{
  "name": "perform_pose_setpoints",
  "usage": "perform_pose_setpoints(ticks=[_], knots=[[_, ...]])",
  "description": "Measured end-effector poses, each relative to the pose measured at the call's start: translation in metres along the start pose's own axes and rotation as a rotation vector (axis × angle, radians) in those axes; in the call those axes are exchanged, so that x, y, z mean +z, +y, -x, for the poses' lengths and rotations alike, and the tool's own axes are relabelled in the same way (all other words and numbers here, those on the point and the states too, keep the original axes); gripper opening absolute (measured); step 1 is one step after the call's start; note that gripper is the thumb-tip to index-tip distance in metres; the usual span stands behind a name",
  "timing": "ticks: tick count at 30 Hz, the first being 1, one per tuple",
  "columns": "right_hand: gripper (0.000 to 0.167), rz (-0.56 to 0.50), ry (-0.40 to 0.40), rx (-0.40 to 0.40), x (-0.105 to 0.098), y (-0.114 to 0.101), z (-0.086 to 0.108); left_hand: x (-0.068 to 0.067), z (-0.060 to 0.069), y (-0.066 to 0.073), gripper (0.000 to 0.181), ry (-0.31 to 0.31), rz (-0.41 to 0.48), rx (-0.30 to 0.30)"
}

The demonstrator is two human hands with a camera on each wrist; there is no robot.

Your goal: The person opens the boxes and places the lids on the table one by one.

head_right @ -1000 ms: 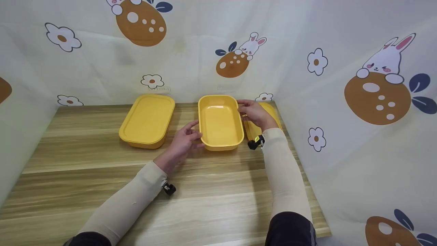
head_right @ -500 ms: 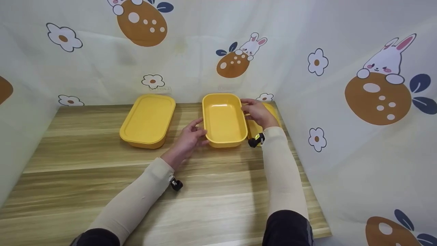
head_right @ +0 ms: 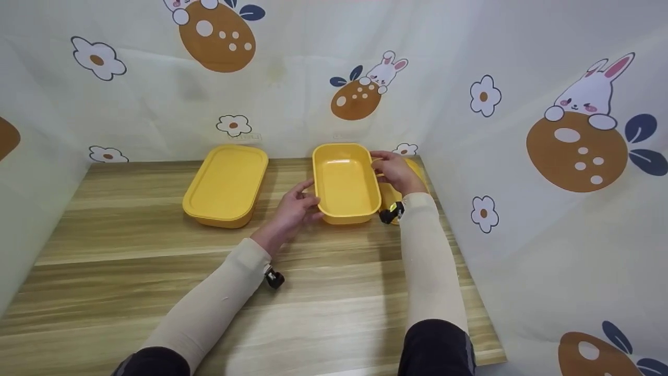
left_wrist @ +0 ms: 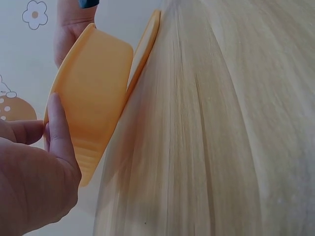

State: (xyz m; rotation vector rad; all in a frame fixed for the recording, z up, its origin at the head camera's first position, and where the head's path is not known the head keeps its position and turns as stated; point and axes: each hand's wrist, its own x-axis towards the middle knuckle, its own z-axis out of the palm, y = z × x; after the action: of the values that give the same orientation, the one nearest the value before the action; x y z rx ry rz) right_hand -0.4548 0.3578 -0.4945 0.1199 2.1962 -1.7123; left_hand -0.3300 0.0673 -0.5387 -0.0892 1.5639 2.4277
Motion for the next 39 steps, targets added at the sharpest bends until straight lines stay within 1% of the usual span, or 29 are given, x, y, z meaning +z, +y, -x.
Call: perform_pose_setpoints(ticks=[7,12,15,19,23,28,33,39], knots=[[0.05,-0.002,0.013,0.038,-0.003,-0.003,0.002,0.002,-0.004,-0.001,0.07,0.003,-0.024,-0.016],[0.048,-0.047,0.029,0.068,-0.003,-0.005,0.005,0.003,-0.007,-0.003,0.072,0.012,-0.039,-0.012],[0.048,-0.042,0.037,0.062,-0.002,-0.005,0.005,0.004,-0.008,-0.004,0.072,0.021,-0.044,-0.006],[0.049,-0.009,0.042,0.033,-0.001,-0.004,0.005,0.006,-0.01,-0.005,0.072,0.025,-0.035,0.002],[0.049,-0.013,0.054,0.013,0.0,-0.002,0.005,0.007,-0.011,-0.006,0.073,0.025,-0.035,0.0],[0.048,-0.026,0.077,-0.002,0.002,0.0,0.006,0.008,-0.011,-0.005,0.072,0.032,-0.058,-0.009],[0.046,0.021,0.104,-0.009,0.003,0.003,0.006,0.009,-0.012,-0.007,0.072,0.04,-0.077,-0.007],[0.045,0.101,0.114,-0.007,0.005,0.007,0.007,0.01,-0.014,-0.01,0.072,0.042,-0.092,0.005]])
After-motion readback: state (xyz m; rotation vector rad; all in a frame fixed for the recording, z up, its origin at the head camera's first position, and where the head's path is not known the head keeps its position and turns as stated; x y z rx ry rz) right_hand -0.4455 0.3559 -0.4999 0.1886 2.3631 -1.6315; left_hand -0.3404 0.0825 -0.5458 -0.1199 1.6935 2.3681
